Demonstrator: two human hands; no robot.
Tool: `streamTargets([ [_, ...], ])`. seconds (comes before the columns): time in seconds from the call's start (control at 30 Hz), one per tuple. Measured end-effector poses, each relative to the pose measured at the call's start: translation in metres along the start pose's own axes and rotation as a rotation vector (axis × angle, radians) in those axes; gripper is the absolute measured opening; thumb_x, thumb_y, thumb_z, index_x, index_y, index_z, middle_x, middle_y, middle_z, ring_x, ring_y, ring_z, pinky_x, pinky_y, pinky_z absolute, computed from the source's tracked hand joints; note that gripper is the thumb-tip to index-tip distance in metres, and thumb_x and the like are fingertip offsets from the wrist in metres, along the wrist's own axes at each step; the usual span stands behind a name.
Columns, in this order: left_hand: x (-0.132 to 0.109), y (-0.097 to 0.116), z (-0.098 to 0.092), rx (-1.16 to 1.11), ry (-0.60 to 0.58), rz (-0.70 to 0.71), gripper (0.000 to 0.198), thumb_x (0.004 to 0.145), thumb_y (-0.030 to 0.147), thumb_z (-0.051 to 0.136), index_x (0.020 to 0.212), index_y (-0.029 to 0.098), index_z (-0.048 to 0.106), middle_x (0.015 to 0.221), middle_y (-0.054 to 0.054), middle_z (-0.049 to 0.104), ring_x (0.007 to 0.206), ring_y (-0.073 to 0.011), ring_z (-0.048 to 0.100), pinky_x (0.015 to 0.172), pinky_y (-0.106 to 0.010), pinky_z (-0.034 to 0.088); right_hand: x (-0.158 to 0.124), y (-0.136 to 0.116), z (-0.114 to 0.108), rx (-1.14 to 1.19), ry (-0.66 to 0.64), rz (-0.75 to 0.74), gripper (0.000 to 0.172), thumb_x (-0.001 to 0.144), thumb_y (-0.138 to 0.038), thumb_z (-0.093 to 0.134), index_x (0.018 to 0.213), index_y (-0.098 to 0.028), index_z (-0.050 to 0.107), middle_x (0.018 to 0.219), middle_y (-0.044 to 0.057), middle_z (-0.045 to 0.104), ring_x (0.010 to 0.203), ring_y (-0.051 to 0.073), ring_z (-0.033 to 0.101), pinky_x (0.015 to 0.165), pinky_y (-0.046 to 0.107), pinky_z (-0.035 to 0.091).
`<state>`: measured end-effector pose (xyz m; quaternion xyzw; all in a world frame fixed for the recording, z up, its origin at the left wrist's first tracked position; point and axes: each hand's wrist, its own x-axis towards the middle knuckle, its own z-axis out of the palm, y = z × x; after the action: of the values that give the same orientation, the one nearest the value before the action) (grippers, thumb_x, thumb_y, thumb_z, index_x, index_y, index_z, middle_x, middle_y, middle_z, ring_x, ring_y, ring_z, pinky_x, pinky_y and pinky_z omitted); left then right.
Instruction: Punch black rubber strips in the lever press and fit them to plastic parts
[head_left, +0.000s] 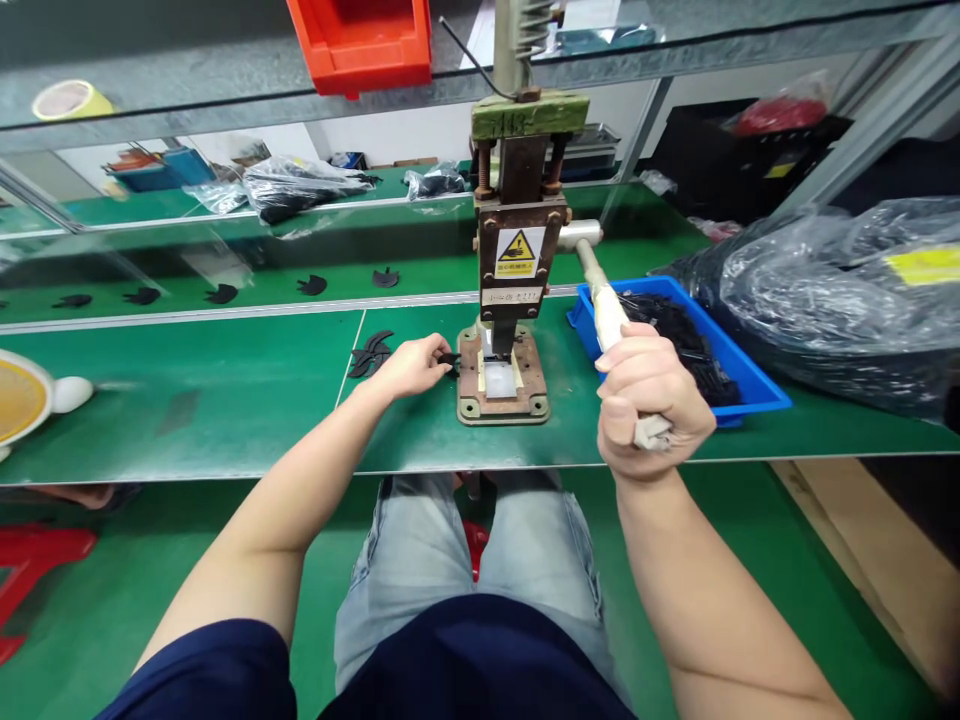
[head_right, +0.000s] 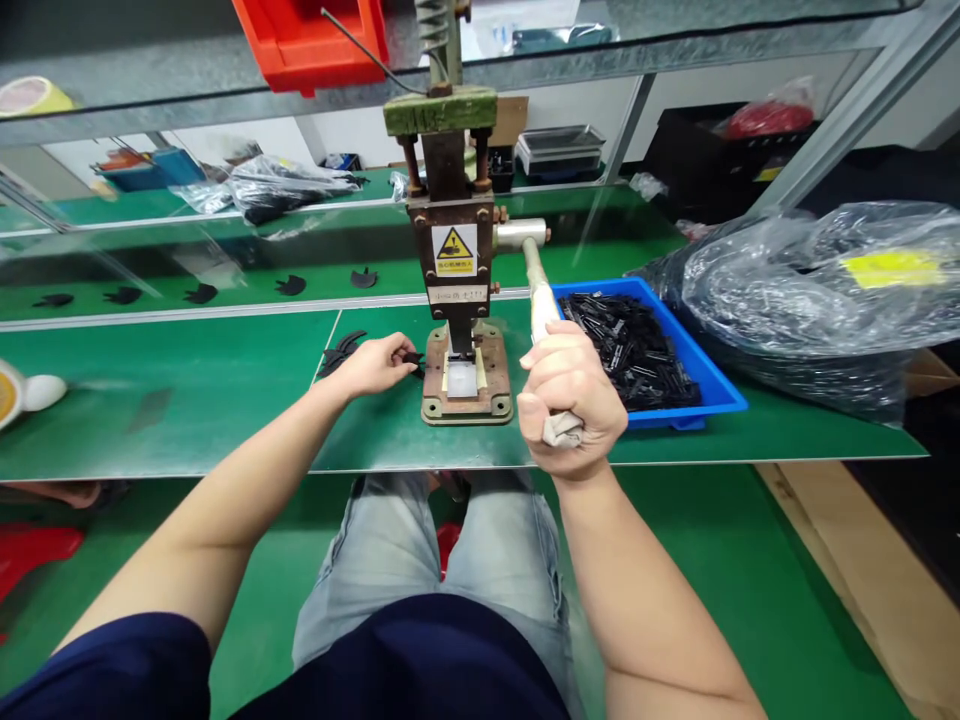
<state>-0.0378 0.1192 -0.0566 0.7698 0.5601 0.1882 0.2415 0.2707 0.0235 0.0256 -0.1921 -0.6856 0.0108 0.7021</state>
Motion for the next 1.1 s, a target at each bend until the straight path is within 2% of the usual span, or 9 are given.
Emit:
streamTargets([
  [0.13, -0.004, 0.0, 0.02, -0.223, 0.062, -0.102, 0.016, 0.094, 0.035, 0.077, 0.098, 0.023, 0.067, 0.086, 0.0, 0.074, 0.077, -0.0177, 0.069, 0.069, -0.029, 0.049, -0.001, -0.001, -0.001, -0.005, -0.004, 0.016, 0.021, 0.087, -0.018, 0.07, 0.072, -0.022, 0.055, 0.069, -0.004, 0.061, 0.078, 0.018, 0.069, 0.106, 0.058, 0.057],
  [0.27, -0.003, 0.001, 0.02, -0.487, 0.08, -0.213, 0.024, 0.099, 0.041, 0.074, 0.092, 0.021, 0.062, 0.071, 0.001, 0.07, 0.059, -0.014, 0.064, 0.058, -0.026, 0.047, -0.001, 0.0, 0.0, 0.005, 0.005, 0.008, 0.021, 0.088, -0.018, 0.069, 0.073, -0.022, 0.055, 0.07, -0.005, 0.061, 0.08, 0.018, 0.068, 0.107, 0.058, 0.055],
  [0.37, 0.0, 0.017, 0.015, -0.713, 0.024, -0.257, 0.03, 0.1, 0.042, 0.077, 0.091, 0.02, 0.059, 0.065, 0.0, 0.069, 0.053, -0.0114, 0.062, 0.055, -0.023, 0.048, -0.002, 0.001, 0.001, -0.002, 0.011, 0.007, 0.02, 0.086, -0.017, 0.07, 0.073, -0.023, 0.055, 0.069, -0.005, 0.061, 0.079, 0.018, 0.069, 0.106, 0.057, 0.056],
  [0.47, 0.006, 0.041, 0.018, -0.811, -0.066, -0.311, 0.032, 0.099, 0.04, 0.081, 0.09, 0.019, 0.06, 0.065, -0.002, 0.071, 0.054, -0.0112, 0.065, 0.056, -0.022, 0.051, -0.002, 0.002, 0.002, -0.012, 0.017, -0.002, 0.021, 0.085, -0.017, 0.07, 0.073, -0.024, 0.055, 0.068, -0.005, 0.061, 0.078, 0.018, 0.068, 0.105, 0.056, 0.057],
  [0.57, 0.014, 0.057, 0.029, -0.832, -0.108, -0.381, 0.029, 0.102, 0.034, 0.078, 0.088, 0.019, 0.058, 0.063, -0.003, 0.071, 0.054, -0.0124, 0.067, 0.057, -0.023, 0.055, -0.002, 0.002, 0.002, -0.01, 0.02, -0.003, 0.021, 0.085, -0.018, 0.07, 0.073, -0.024, 0.055, 0.068, -0.004, 0.061, 0.078, 0.018, 0.068, 0.105, 0.055, 0.057],
  [0.67, 0.023, 0.062, 0.039, -0.807, -0.104, -0.425, 0.028, 0.104, 0.032, 0.075, 0.088, 0.02, 0.054, 0.06, -0.001, 0.068, 0.05, -0.0125, 0.066, 0.056, -0.023, 0.055, -0.002, 0.002, 0.002, -0.005, 0.024, 0.005, 0.021, 0.084, -0.017, 0.071, 0.072, -0.024, 0.055, 0.068, -0.005, 0.061, 0.078, 0.018, 0.068, 0.105, 0.055, 0.057],
  [0.83, 0.03, 0.065, 0.038, -0.668, -0.157, -0.449, 0.03, 0.108, 0.031, 0.067, 0.084, 0.021, 0.052, 0.056, 0.001, 0.064, 0.045, -0.0108, 0.061, 0.045, -0.02, 0.044, -0.002, 0.002, 0.006, 0.005, 0.066, 0.013, 0.022, 0.081, -0.017, 0.07, 0.069, -0.024, 0.053, 0.067, -0.005, 0.06, 0.075, 0.019, 0.067, 0.102, 0.056, 0.058],
  [0.97, 0.037, 0.069, 0.035, -0.632, -0.195, -0.497, 0.023, 0.106, 0.028, 0.068, 0.087, 0.019, 0.059, 0.056, 0.002, 0.062, 0.045, -0.0101, 0.059, 0.045, -0.02, 0.043, -0.003, 0.003, 0.008, -0.006, 0.094, 0.018, 0.024, 0.084, -0.02, 0.07, 0.069, -0.024, 0.052, 0.065, -0.006, 0.059, 0.072, 0.019, 0.067, 0.1, 0.057, 0.059],
  [1.1, 0.043, 0.069, 0.037, -0.63, -0.227, -0.528, 0.02, 0.1, 0.037, 0.077, 0.099, 0.019, 0.069, 0.058, 0.001, 0.064, 0.044, -0.0106, 0.057, 0.047, -0.02, 0.044, -0.003, 0.003, 0.008, -0.025, 0.1, 0.027, 0.026, 0.086, -0.024, 0.07, 0.069, -0.025, 0.052, 0.064, -0.006, 0.058, 0.07, 0.019, 0.066, 0.1, 0.057, 0.06],
])
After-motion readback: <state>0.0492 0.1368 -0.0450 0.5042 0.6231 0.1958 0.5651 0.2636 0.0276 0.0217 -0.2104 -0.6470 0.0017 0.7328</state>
